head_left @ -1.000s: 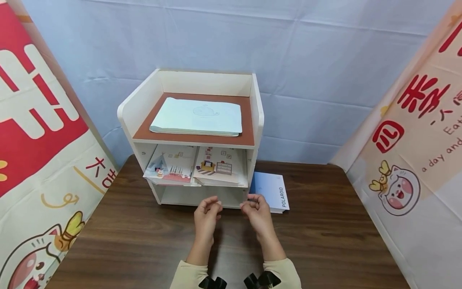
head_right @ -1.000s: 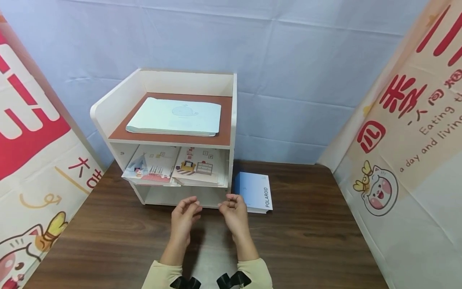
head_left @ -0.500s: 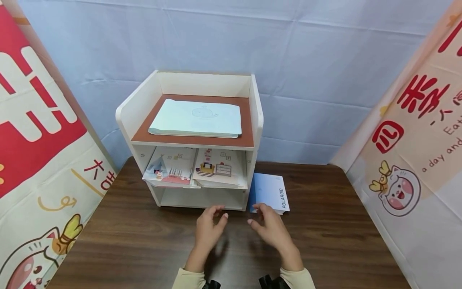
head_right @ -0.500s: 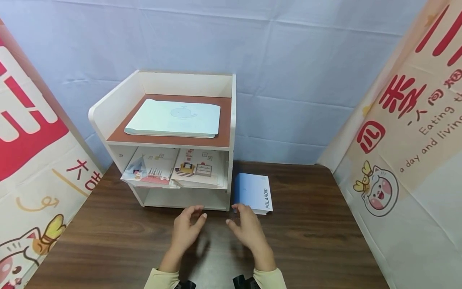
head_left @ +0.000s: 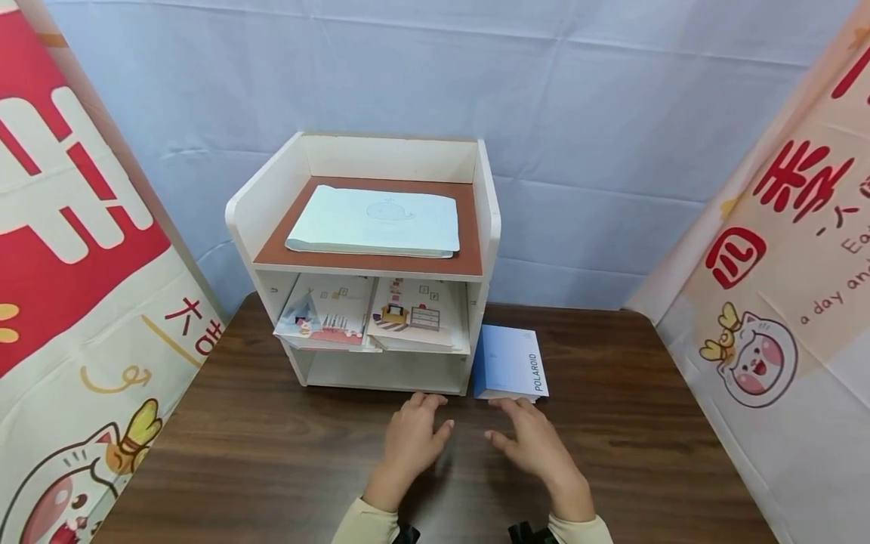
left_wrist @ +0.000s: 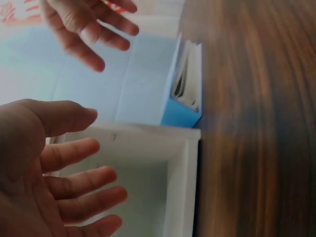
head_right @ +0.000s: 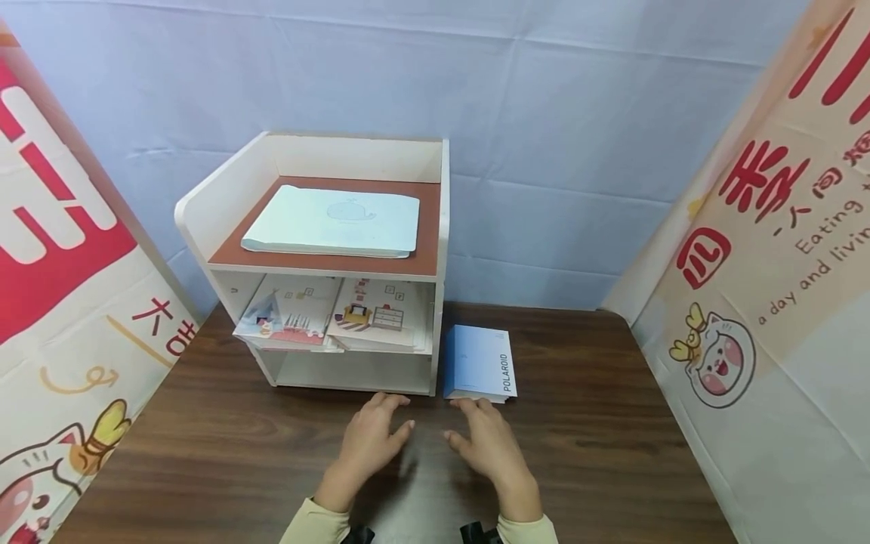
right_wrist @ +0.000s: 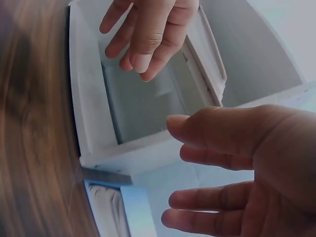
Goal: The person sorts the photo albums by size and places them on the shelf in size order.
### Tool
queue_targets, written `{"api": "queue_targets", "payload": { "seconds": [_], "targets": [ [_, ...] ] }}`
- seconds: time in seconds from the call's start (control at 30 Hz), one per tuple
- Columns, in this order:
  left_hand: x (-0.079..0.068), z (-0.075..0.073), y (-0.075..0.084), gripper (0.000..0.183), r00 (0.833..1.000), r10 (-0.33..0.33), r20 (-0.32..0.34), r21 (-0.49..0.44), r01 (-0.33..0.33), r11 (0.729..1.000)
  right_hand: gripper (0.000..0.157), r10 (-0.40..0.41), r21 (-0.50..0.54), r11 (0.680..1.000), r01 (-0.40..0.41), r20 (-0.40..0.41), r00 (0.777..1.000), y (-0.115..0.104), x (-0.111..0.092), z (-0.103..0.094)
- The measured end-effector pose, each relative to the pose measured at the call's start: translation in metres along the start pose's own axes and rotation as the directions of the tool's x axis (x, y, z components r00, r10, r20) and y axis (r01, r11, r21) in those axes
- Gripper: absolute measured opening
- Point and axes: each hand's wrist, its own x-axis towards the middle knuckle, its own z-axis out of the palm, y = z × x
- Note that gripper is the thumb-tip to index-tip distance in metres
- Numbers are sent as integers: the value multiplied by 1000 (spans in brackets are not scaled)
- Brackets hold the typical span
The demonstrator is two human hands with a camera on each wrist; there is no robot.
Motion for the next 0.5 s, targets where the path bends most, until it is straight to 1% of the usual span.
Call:
{"api": "queue_targets", "payload": {
  "seconds": [0.2, 0.33, 0.5],
  "targets": [
    [7, 17, 3, 28, 1000, -5, -23, -11, 5, 1000, 41, -3, -25, 1000, 2, -14, 1000, 12, -2, 2],
    [11, 28, 2, 27, 1000, 3, -28, 2, -3, 1000, 41, -4, -45, 999, 3, -17, 1000, 20, -3, 3],
    [14, 39, 2, 26, 1000, 18, -9, 17, -18, 1000, 42, 12, -54, 998, -13, -14, 1000, 31, -4, 6]
  ]
}}
